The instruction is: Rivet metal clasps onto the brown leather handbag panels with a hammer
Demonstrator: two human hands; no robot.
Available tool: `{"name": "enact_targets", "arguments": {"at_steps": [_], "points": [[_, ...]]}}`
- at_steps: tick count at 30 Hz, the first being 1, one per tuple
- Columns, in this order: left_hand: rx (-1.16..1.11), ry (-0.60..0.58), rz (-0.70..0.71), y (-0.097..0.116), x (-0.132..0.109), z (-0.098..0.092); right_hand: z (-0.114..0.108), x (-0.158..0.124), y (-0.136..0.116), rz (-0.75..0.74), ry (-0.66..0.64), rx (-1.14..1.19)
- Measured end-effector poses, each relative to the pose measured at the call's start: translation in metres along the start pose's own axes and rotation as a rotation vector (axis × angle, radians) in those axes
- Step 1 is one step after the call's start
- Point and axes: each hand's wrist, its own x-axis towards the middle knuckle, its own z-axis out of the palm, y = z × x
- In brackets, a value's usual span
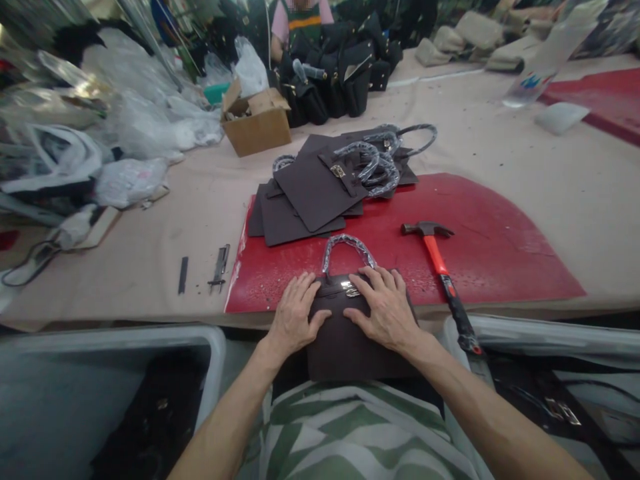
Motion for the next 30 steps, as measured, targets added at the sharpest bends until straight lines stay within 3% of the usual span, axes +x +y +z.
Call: {"name": "enact_targets", "arguments": {"at_steps": [11, 17, 24, 30], "points": [[0.061, 0.085, 0.071, 0.000, -0.006, 0.010, -0.003, -0.001, -0.003, 0.013, 0.006, -0.026], [0.020, 0.045, -0.007, 0.003, -0.003, 0.004, 0.003, 0.009, -0.028, -0.073, -0.043, -0.045], [-0.058, -0.133, 0.006, -0.006, -0.003, -0.012, 0.012, 0.020, -0.027, -0.095, -0.060, 0.029], [-0.050, -0.099, -0.011, -0.006, -0.004, -0.005, 0.016, 0.019, -0.033, -0.048, -0.055, -0.026]]}}
